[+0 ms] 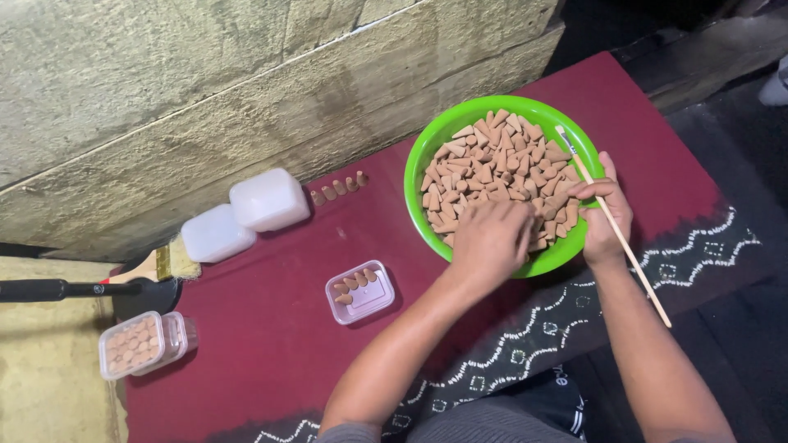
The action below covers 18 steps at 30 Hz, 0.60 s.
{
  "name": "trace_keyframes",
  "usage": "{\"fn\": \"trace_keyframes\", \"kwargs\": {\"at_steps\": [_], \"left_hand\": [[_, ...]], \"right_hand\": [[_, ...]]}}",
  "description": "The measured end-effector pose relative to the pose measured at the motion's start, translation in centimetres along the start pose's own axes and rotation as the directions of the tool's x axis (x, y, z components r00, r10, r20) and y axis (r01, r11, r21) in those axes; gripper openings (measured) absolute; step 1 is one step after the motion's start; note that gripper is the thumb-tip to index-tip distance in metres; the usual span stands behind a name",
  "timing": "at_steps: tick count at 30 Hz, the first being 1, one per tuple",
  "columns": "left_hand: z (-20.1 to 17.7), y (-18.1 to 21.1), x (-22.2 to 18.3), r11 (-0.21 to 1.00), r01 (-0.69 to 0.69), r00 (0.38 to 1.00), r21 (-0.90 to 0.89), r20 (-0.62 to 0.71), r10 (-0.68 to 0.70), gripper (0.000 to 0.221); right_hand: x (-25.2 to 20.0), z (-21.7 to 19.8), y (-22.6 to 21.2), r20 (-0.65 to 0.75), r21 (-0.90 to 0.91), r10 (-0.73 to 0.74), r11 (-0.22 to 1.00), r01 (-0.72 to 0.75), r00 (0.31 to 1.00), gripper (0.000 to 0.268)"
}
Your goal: Picking up incense cones from a bowl and placing them into a plastic tray with individual slots
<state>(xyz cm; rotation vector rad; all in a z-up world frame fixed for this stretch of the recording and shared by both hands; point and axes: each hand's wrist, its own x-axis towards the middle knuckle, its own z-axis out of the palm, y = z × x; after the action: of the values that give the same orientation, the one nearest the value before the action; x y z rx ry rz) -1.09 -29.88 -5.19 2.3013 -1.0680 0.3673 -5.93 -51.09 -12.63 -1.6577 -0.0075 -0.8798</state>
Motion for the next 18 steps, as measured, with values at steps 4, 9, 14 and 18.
{"fn": "trace_keyframes", "kwargs": {"at_steps": [4, 9, 14, 18], "left_hand": [[0.3, -1.6, 3.4, 0.982, 0.027, 0.999, 0.189, -0.043, -0.020, 0.033], [4.0, -3.5, 4.5, 0.976, -0.001, 1.000, 0.216, -0.008, 0.003, 0.020], [-4.6, -3.3, 5.5, 0.888, 0.235, 0.968, -0.395, 0.180, -0.176, 0.016], [-6.7, -7.4, 4.7, 0.516, 0.293, 0.949, -0.805, 0.178, -0.261, 0.017]], "right_hand": [[-0.1, 0.2, -0.2, -0.008, 0.024, -0.002, 1.000, 0.002, 1.000, 0.014], [0.2, 0.4, -1.2, -0.002, -0.039, 0.009, 0.999, -0.009, 1.000, 0.014], [1.9, -1.6, -1.0, 0.053, -0.207, 0.033, 0.978, -0.021, 0.998, 0.022], [4.5, -2.1, -3.0, 0.162, -0.347, 0.072, 0.938, -0.012, 0.984, 0.036]]}}
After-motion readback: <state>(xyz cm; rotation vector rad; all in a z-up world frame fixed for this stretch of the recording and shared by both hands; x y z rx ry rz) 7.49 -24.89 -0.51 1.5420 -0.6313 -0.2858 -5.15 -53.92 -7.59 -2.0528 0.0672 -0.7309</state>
